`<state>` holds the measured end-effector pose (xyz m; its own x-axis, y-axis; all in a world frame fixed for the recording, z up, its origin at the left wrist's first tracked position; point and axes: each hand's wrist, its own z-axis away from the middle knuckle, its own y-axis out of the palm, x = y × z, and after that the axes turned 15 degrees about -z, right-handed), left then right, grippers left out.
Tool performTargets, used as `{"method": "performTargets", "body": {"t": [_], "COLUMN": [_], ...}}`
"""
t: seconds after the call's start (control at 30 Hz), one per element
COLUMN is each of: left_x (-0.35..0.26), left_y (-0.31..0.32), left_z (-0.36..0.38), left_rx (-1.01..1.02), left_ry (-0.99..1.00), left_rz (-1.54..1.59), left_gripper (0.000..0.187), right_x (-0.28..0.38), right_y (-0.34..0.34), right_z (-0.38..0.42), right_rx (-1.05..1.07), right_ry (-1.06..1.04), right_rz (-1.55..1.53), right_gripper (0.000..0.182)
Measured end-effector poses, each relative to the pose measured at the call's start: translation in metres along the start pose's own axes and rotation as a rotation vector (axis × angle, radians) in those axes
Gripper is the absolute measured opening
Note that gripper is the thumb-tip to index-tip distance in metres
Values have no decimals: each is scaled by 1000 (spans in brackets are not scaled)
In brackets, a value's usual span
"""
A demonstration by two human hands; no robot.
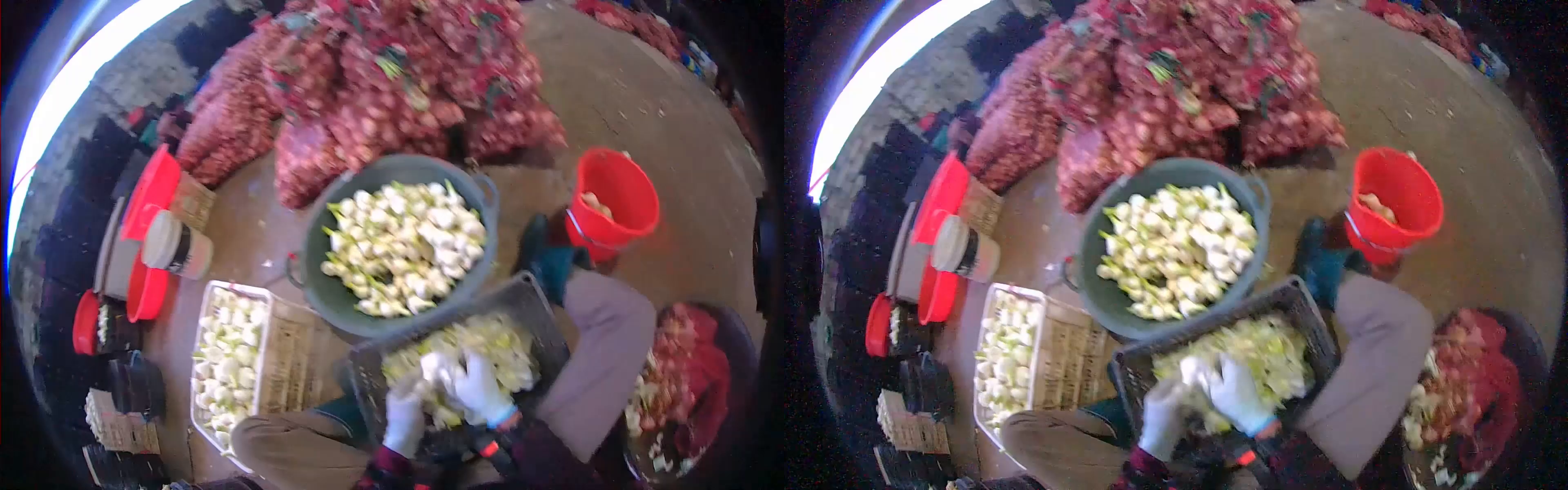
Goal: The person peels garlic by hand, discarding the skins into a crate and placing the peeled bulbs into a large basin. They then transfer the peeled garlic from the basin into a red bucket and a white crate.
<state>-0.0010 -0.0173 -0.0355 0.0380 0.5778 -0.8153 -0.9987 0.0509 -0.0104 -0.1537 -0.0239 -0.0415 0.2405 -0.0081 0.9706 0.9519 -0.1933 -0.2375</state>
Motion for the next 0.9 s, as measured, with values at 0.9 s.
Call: {"method": "performTargets", "body": {"t": [0.9], "left_x": [-40], "left_y": [-5], "left_z": [39], "left_rx": [181], "left_ry": [20], "left_rz": [235], "left_gripper": [49], "right_x": [8], "right_y": [-29], "right_z": [-12], "right_rx": [-88], "right_ry": [-15], "right_rz": [196], "right_gripper": [34]}}
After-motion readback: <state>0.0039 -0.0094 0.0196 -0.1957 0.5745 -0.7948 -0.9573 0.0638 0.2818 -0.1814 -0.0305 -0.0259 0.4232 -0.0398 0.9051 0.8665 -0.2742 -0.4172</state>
